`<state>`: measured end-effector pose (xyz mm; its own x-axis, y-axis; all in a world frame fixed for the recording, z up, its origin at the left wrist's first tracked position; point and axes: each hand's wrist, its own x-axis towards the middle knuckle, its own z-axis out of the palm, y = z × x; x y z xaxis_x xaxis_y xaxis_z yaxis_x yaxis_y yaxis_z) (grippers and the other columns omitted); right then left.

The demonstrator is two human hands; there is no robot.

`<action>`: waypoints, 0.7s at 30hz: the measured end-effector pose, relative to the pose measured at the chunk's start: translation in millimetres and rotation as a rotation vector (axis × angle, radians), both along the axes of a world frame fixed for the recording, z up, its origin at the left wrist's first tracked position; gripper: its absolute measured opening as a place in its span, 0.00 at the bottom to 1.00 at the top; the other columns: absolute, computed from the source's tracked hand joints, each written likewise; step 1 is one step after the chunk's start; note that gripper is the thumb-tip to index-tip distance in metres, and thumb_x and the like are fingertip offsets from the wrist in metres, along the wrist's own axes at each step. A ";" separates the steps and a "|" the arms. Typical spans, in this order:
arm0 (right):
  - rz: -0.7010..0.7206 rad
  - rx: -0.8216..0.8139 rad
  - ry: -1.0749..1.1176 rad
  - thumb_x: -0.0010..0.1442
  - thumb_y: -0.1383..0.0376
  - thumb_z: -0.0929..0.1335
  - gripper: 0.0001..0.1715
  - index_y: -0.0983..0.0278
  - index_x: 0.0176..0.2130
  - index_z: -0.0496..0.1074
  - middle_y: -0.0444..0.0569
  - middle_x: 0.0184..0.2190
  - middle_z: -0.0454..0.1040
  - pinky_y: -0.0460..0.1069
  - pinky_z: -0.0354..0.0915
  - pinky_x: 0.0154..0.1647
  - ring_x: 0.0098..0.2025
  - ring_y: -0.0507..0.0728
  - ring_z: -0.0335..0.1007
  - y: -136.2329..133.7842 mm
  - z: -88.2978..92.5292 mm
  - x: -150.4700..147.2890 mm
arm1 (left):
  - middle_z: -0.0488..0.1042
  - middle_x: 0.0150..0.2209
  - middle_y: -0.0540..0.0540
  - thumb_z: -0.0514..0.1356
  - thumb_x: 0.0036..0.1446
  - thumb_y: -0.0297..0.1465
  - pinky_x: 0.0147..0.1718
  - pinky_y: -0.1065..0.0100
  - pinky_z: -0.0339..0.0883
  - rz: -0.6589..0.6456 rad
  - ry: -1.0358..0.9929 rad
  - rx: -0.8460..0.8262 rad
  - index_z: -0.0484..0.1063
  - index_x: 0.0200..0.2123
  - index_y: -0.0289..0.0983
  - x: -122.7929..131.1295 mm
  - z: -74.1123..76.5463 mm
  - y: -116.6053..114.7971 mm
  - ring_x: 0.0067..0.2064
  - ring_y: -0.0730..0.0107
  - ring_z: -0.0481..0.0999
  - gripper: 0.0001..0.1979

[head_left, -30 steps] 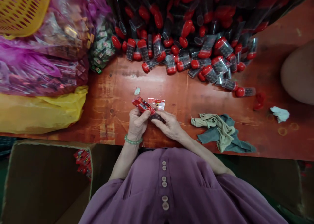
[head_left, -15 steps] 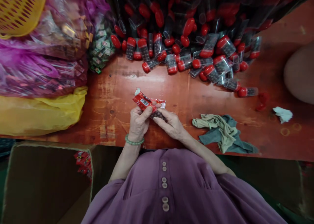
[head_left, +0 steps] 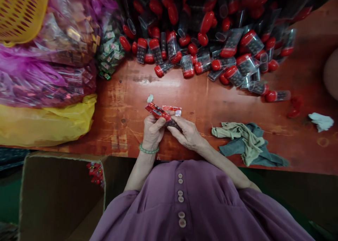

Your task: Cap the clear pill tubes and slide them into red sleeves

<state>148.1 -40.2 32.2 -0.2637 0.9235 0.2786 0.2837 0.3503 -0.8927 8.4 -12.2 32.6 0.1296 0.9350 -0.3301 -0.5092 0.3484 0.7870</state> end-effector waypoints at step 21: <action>-0.066 -0.014 -0.086 0.70 0.62 0.62 0.16 0.66 0.54 0.67 0.51 0.37 0.77 0.48 0.68 0.35 0.33 0.54 0.73 -4.9 -13.2 7.4 | 0.83 0.33 0.44 0.75 0.41 0.42 0.42 0.67 0.75 -0.095 0.031 -0.041 0.83 0.31 0.38 7.2 10.3 3.4 0.35 0.65 0.82 0.16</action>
